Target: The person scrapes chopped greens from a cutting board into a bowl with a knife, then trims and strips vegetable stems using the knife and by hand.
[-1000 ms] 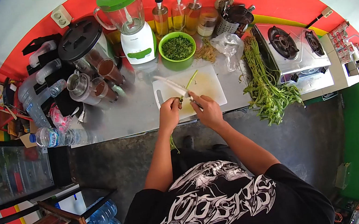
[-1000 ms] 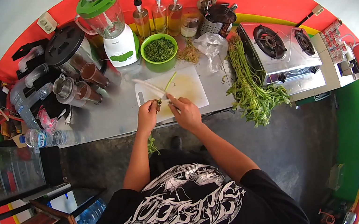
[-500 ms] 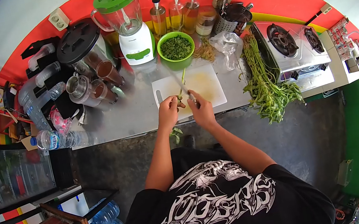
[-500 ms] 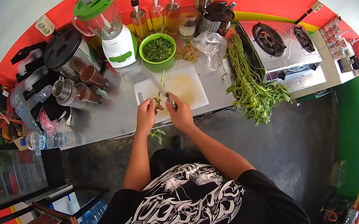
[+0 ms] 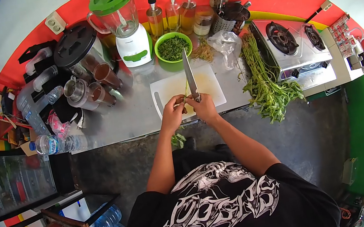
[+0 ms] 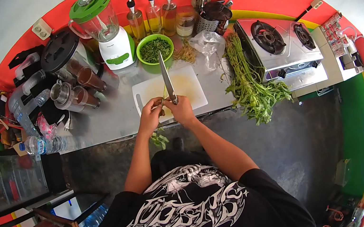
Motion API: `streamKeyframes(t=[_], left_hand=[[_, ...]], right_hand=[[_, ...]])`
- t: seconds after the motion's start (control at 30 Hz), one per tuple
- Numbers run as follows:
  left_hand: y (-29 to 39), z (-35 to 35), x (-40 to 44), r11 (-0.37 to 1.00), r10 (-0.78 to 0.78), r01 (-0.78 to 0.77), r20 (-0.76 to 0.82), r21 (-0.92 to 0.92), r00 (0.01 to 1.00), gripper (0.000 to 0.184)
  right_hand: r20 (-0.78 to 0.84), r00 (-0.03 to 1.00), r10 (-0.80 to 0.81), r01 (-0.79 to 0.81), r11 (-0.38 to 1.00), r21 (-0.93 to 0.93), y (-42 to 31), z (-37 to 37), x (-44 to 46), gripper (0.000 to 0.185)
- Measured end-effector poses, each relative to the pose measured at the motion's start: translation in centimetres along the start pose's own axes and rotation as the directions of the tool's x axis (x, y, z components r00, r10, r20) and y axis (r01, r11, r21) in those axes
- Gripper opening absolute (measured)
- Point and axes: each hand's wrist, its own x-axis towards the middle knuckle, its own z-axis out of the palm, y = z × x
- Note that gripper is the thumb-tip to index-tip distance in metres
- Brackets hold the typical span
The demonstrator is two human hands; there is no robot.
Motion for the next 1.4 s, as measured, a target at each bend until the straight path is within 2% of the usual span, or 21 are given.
streamKeyframes(t=[0.07, 0.27, 0.33, 0.4, 0.47, 0.53, 0.6, 0.67, 0.73, 0.8, 0.9, 0.93, 1.0, 1.03, 1.07, 1.13, 1.2, 1.27, 1.3, 1.33, 1.4], left_hand=[[-0.7, -0.3, 0.3, 0.999, -0.030, 0.030, 0.025, -0.013, 0.999, 0.028], [-0.4, -1.6, 0.7, 0.998, -0.040, 0.037, 0.050, 0.049, 0.998, 0.029], [-0.4, -1.9, 1.0, 1.000, -0.020, 0.020, -0.040, 0.020, 0.999, 0.030], [0.3, -2.1, 1.3, 1.000, 0.013, -0.013, -0.053, 0.008, 0.998, 0.029], [2.4, -2.2, 0.9, 0.999, -0.032, 0.033, -0.044, 0.008, 0.999, 0.027], [3.3, -2.2, 1.1, 1.000, 0.010, -0.010, -0.028, 0.005, 1.000, 0.025], [4.2, -1.8, 1.3, 0.999, 0.020, -0.022, 0.042, 0.037, 0.999, 0.024], [4.5, -1.4, 1.7, 0.999, 0.033, -0.035, 0.103, 0.014, 0.994, 0.026], [5.2, -0.6, 1.9, 0.991, 0.030, -0.064, 0.269, 0.120, 0.963, 0.028], [5.3, 0.4, 2.1, 0.990, 0.054, -0.091, 0.308, 0.107, 0.950, 0.027], [6.0, 1.5, 1.8, 0.953, 0.192, -0.239, 0.239, 0.186, 0.952, 0.022], [6.5, 1.4, 1.6, 0.952, 0.194, -0.243, 0.245, 0.187, 0.950, 0.022], [7.6, 0.8, 1.3, 0.858, 0.210, -0.200, 0.032, 0.474, 0.977, 0.021], [7.9, 0.6, 1.3, 0.879, 0.193, -0.147, -0.057, 0.453, 0.980, 0.023], [8.4, 0.3, 1.2, 0.874, 0.204, -0.158, -0.052, 0.459, 0.978, 0.023], [10.8, 0.1, 0.5, 0.848, -0.015, -0.020, 0.062, 0.530, 0.998, 0.032], [11.2, 1.1, -0.5, 0.882, -0.065, 0.006, 0.109, 0.471, 0.992, 0.040], [11.4, 2.3, -1.6, 1.000, -0.007, 0.005, 0.178, 0.010, 0.984, 0.040], [11.3, 2.5, -1.7, 0.994, -0.076, 0.087, 0.140, -0.073, 0.987, 0.037], [10.9, 2.4, -1.6, 0.993, -0.075, 0.086, 0.134, -0.075, 0.988, 0.037], [9.7, 2.0, -1.4, 0.957, -0.008, 0.015, 0.026, -0.291, 1.000, 0.032]], right_hand=[[-0.009, 0.999, -0.048, 0.049, 0.998, 0.035, -0.1, -0.2, 0.4, 0.015], [-0.181, 0.980, 0.082, -0.061, 0.991, 0.119, 0.5, -2.2, 1.3, 0.014], [-0.254, 0.964, 0.083, -0.088, 0.996, -0.007, 1.2, -3.1, 1.8, 0.013], [-0.235, 0.966, 0.112, -0.111, 0.994, 0.017, 1.3, -3.5, 1.5, 0.018], [-0.226, 0.959, 0.171, -0.128, 0.973, 0.194, 0.1, -3.5, 0.7, 0.025], [-0.196, 0.961, 0.195, -0.153, 0.966, 0.210, -1.5, -3.5, 0.1, 0.028], [-0.172, 0.961, 0.219, -0.176, 0.957, 0.232, -3.5, -3.5, -0.5, 0.031], [-0.005, 0.979, 0.204, -0.189, 0.915, 0.356, -5.3, -3.7, -0.8, 0.021], [0.033, 0.983, 0.183, -0.182, 0.906, 0.382, -5.5, -4.1, -0.3, 0.018], [0.071, 0.984, 0.162, -0.177, 0.896, 0.407, -5.9, -4.5, -0.3, 0.018], [0.045, 0.990, 0.135, -0.140, 0.872, 0.469, -7.0, -5.3, -0.6, 0.018], [0.033, 0.994, 0.106, -0.107, 0.851, 0.515, -7.1, -5.6, -0.7, 0.015], [0.012, 0.997, 0.071, -0.065, 0.825, 0.562, -7.8, -6.4, -1.1, 0.014], [0.000, 0.999, 0.041, -0.033, 0.819, 0.572, -8.3, -6.7, -1.4, 0.013], [-0.011, 1.000, 0.007, 0.001, 0.812, 0.583, -8.5, -6.9, -1.6, 0.012], [-0.012, 0.999, -0.034, 0.034, 0.796, 0.605, -8.6, -7.1, -1.8, 0.013], [0.034, 0.991, -0.130, 0.069, 0.709, 0.702, -8.9, -6.7, -2.4, 0.013], [0.071, 0.979, -0.191, 0.078, 0.673, 0.736, -8.9, -6.2, -2.9, 0.012], [0.128, 0.970, -0.207, 0.053, 0.693, 0.719, -9.1, -6.0, -3.4, 0.012], [0.186, 0.957, -0.221, 0.029, 0.714, 0.700, -9.2, -5.8, -3.9, 0.012], [0.203, 0.952, -0.228, 0.019, 0.708, 0.706, -8.7, -5.3, -4.6, 0.013]])
